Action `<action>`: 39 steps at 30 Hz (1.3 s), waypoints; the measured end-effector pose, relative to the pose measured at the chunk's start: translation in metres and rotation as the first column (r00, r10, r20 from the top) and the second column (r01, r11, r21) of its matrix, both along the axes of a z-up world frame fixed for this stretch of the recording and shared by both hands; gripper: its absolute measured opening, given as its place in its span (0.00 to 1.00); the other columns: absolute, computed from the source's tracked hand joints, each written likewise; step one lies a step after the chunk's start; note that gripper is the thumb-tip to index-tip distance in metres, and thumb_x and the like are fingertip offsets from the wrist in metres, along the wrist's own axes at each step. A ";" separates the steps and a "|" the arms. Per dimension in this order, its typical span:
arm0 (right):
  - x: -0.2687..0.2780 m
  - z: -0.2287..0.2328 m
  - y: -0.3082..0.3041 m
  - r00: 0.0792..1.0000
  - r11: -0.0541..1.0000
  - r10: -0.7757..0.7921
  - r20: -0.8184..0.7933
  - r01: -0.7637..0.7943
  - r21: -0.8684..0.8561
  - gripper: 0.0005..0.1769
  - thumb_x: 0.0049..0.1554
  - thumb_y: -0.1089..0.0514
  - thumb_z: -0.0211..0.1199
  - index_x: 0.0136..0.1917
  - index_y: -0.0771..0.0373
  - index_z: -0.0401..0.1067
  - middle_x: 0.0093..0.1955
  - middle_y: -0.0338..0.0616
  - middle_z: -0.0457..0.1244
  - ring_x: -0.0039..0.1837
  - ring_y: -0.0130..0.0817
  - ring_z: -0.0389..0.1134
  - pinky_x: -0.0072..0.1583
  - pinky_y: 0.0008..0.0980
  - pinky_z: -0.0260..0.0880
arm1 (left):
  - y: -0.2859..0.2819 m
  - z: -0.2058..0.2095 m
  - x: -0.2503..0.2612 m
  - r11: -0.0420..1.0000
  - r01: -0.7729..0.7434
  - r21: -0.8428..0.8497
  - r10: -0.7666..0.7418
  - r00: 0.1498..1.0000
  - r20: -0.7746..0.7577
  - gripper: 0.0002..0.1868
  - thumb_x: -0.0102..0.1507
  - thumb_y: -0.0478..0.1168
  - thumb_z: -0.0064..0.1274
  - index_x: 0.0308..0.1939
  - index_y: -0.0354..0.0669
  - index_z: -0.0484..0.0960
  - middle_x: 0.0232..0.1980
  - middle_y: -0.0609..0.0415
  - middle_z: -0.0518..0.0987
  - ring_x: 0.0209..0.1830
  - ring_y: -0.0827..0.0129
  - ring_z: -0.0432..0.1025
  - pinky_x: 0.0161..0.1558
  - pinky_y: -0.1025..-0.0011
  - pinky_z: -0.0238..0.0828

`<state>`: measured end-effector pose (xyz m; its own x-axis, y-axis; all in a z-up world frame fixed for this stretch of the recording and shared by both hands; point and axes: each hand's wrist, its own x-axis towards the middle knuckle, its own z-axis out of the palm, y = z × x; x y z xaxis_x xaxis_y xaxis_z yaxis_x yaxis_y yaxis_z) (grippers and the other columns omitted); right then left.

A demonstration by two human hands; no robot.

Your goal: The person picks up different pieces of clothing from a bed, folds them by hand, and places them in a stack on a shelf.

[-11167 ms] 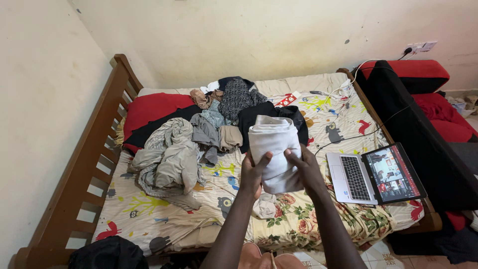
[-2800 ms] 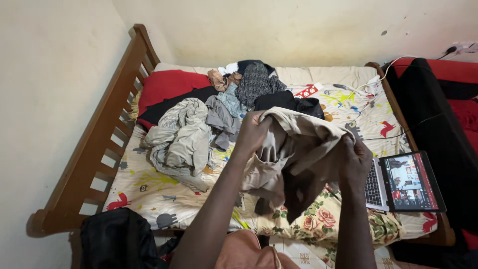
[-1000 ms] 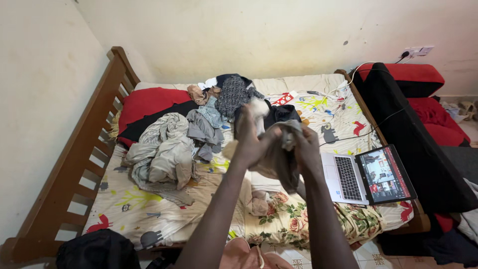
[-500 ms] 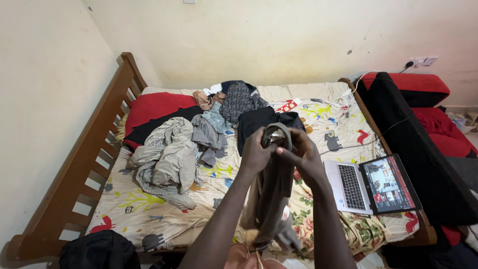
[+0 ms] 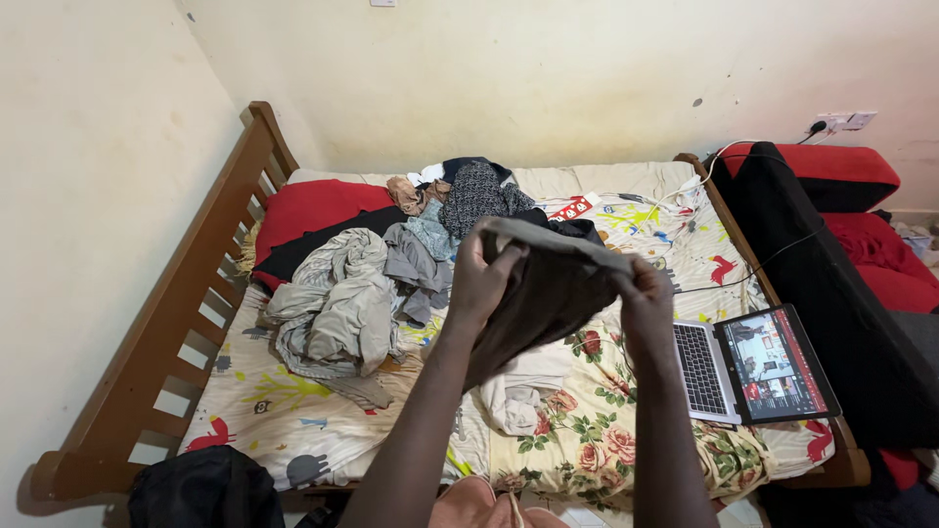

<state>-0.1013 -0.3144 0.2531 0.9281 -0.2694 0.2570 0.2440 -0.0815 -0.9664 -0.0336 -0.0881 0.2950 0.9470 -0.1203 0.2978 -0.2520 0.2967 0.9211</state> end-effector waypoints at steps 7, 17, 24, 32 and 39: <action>0.008 0.069 0.023 0.987 0.995 0.063 0.149 -0.050 -0.088 0.03 0.58 0.68 0.65 0.47 0.67 0.76 0.42 0.37 0.68 0.44 0.20 0.66 0.48 0.22 0.65 | -0.004 0.024 -0.021 0.912 0.297 0.281 -0.304 0.952 -0.021 0.23 0.61 0.31 0.59 0.60 0.41 0.76 0.54 0.53 0.80 0.55 0.71 0.74 0.50 0.68 0.76; 0.005 0.069 0.037 0.953 0.953 0.300 0.034 -0.301 0.023 0.10 0.59 0.68 0.66 0.55 0.68 0.72 0.49 0.40 0.69 0.52 0.23 0.70 0.55 0.25 0.72 | -0.009 0.024 -0.021 0.907 0.014 0.421 -0.161 0.935 0.316 0.13 0.59 0.29 0.55 0.47 0.32 0.83 0.40 0.47 0.85 0.43 0.75 0.80 0.46 0.73 0.75; -0.002 0.024 0.029 0.920 0.928 0.367 0.139 -0.372 0.011 0.25 0.55 0.70 0.69 0.60 0.63 0.59 0.53 0.40 0.63 0.55 0.28 0.67 0.55 0.28 0.71 | -0.011 0.025 -0.019 0.939 -0.100 0.328 -0.019 0.940 0.341 0.10 0.64 0.39 0.60 0.40 0.33 0.84 0.34 0.51 0.84 0.35 0.80 0.75 0.39 0.74 0.73; 0.007 -0.080 0.019 0.873 0.847 0.240 -0.425 -0.402 -0.348 0.17 0.53 0.57 0.78 0.45 0.72 0.75 0.39 0.49 0.68 0.44 0.33 0.69 0.48 0.37 0.72 | 0.011 0.053 0.005 0.982 -0.158 0.101 0.147 0.983 0.111 0.12 0.64 0.46 0.62 0.33 0.43 0.87 0.25 0.65 0.75 0.25 0.81 0.62 0.29 0.76 0.56; 0.008 -0.133 0.007 0.820 0.771 0.312 -0.480 -0.514 -0.376 0.18 0.51 0.58 0.69 0.55 0.63 0.80 0.47 0.44 0.75 0.50 0.30 0.73 0.55 0.35 0.72 | 0.041 0.065 0.033 0.972 -0.232 -0.039 0.234 0.969 0.079 0.15 0.65 0.47 0.63 0.27 0.46 0.82 0.23 0.70 0.67 0.24 0.82 0.55 0.28 0.75 0.49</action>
